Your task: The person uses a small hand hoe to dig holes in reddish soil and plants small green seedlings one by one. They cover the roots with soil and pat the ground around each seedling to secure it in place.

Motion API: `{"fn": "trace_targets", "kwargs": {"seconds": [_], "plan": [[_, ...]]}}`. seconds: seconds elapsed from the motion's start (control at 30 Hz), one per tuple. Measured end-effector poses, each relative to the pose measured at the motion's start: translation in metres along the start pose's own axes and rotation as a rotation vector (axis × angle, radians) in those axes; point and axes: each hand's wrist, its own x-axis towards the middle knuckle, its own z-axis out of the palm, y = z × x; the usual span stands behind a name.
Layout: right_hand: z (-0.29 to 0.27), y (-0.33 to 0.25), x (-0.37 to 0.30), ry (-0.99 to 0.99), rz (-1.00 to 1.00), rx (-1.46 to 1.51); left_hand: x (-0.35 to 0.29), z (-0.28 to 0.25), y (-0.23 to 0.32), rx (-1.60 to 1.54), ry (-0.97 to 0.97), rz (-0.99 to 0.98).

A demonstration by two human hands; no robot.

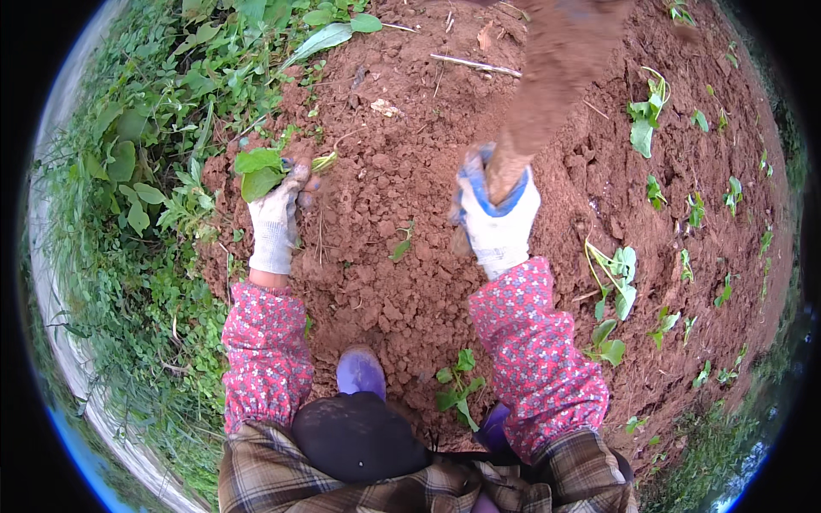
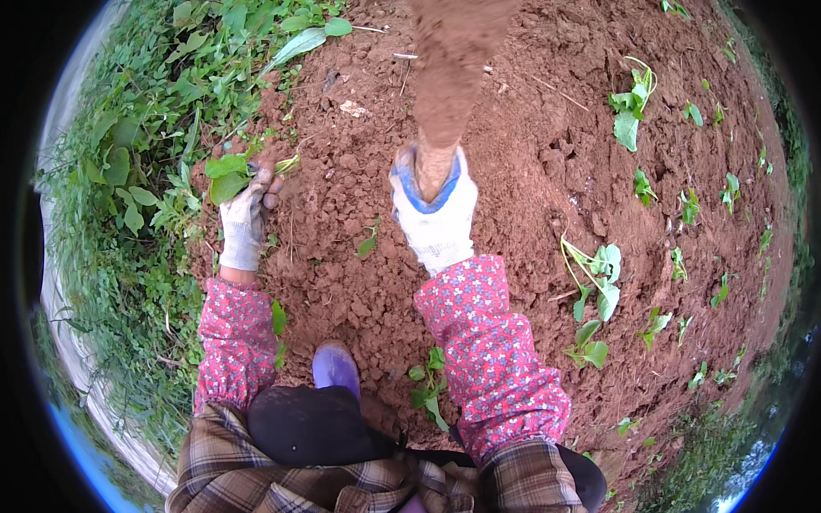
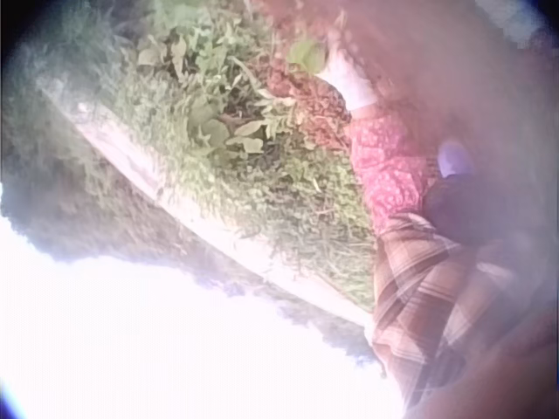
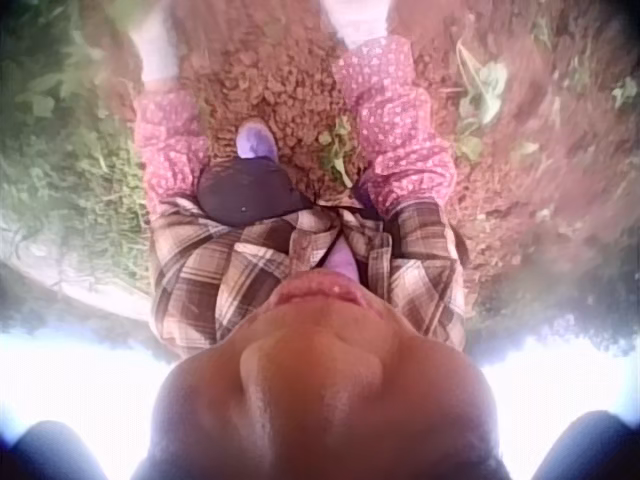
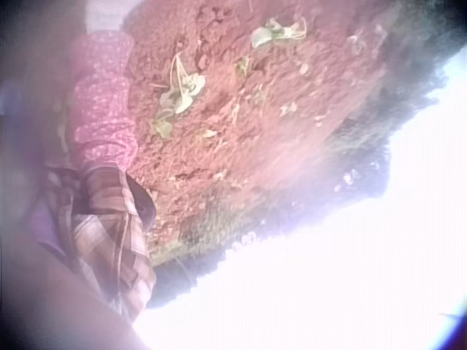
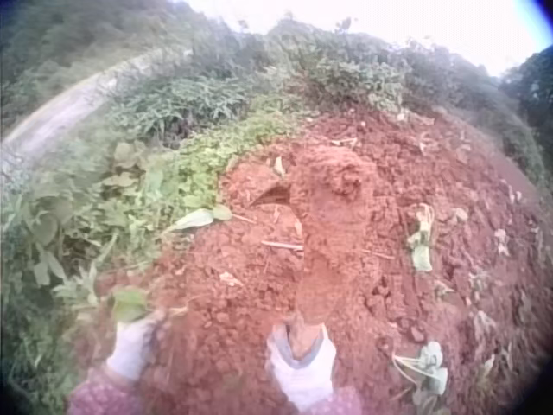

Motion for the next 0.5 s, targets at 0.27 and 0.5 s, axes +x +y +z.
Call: {"fn": "trace_targets", "kwargs": {"seconds": [0.27,0.5], "plan": [[0.024,0.064,0.004,-0.501,0.698,0.142,0.031,0.006,0.021,0.273,0.095,-0.049],[0.043,0.09,-0.012,-0.184,0.455,-0.144,0.094,0.052,0.009,0.516,-0.064,-0.05]]}}
